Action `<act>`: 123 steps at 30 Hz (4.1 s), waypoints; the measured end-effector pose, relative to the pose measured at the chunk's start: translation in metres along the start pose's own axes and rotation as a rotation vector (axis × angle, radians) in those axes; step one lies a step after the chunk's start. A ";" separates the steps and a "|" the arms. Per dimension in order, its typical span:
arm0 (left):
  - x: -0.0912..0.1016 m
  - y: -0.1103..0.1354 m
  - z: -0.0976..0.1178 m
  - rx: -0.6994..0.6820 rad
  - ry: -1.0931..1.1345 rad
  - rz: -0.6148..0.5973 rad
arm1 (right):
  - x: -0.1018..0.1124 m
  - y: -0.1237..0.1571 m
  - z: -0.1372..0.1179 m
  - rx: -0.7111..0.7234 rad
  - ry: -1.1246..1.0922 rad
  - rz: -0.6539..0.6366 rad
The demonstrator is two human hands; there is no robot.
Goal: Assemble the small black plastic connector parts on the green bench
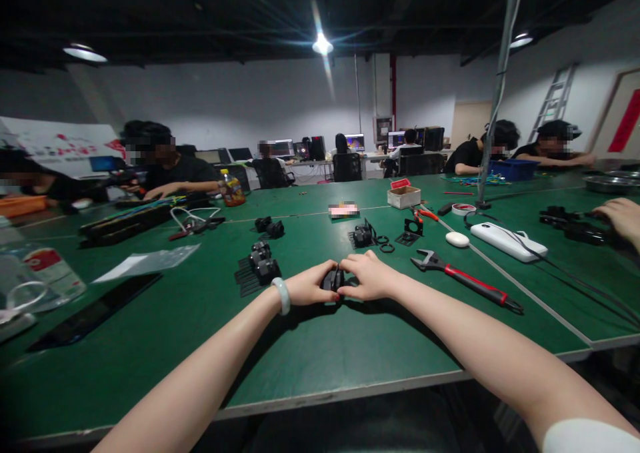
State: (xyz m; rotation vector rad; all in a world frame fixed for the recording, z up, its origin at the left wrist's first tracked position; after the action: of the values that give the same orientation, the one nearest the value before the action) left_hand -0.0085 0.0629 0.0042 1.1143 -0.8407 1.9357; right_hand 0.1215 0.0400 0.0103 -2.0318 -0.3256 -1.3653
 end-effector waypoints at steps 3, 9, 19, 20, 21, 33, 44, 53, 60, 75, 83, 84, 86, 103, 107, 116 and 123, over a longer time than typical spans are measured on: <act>0.000 0.000 0.002 0.020 0.000 0.001 | 0.000 0.000 0.000 -0.010 -0.008 -0.004; -0.001 -0.001 0.002 0.043 0.023 0.006 | -0.001 0.001 0.002 -0.039 -0.041 -0.018; 0.000 0.001 0.003 0.060 0.025 -0.005 | -0.006 -0.001 0.006 -0.055 -0.050 -0.047; 0.000 0.001 0.003 0.069 0.024 -0.006 | -0.006 -0.001 0.006 -0.054 -0.052 -0.047; 0.000 0.001 0.002 0.076 0.024 -0.007 | -0.005 -0.001 0.006 -0.052 -0.054 -0.046; 0.000 0.001 0.001 0.048 0.010 -0.012 | 0.002 0.002 0.000 -0.071 0.052 -0.009; -0.001 0.005 0.000 0.027 -0.021 -0.004 | -0.001 0.004 -0.006 -0.041 -0.032 0.046; -0.002 0.002 0.000 0.020 -0.011 -0.020 | -0.001 0.005 -0.005 -0.017 -0.035 0.039; -0.003 0.001 0.000 0.003 -0.008 -0.031 | -0.001 0.004 -0.004 -0.016 -0.043 0.018; -0.003 0.000 -0.003 0.002 -0.006 -0.027 | -0.004 0.002 0.004 -0.061 -0.062 -0.019; -0.003 0.000 -0.001 0.017 0.003 -0.024 | -0.008 0.000 0.009 -0.095 -0.112 -0.073; -0.003 0.000 -0.001 0.019 0.006 -0.025 | -0.008 0.000 0.010 -0.096 -0.108 -0.072; -0.003 0.001 -0.001 0.022 0.009 -0.027 | -0.009 0.000 0.010 -0.098 -0.098 -0.076; -0.001 0.002 0.000 0.039 0.007 -0.010 | -0.001 0.004 0.002 -0.063 -0.176 0.037; -0.002 0.001 0.000 0.026 0.009 -0.011 | -0.003 0.005 -0.002 -0.040 -0.206 0.081; -0.002 0.000 -0.002 0.014 0.000 -0.025 | -0.008 0.003 -0.002 -0.069 -0.178 0.119; -0.001 0.000 0.000 0.012 0.015 -0.010 | -0.009 0.002 -0.001 -0.054 -0.167 0.103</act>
State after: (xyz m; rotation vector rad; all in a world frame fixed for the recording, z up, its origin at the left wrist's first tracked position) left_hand -0.0086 0.0627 0.0030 1.1079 -0.8146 1.9409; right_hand 0.1177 0.0394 0.0018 -2.1820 -0.2558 -1.1565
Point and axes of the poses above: each hand's wrist, its own y-axis away from the middle knuckle, its own x-axis out of the back of the hand, z = x × y, the point moved 4 cm from there along -y, towards the middle knuckle, and after that the axes turned 13 degrees about -x, right-handed, at the moved point
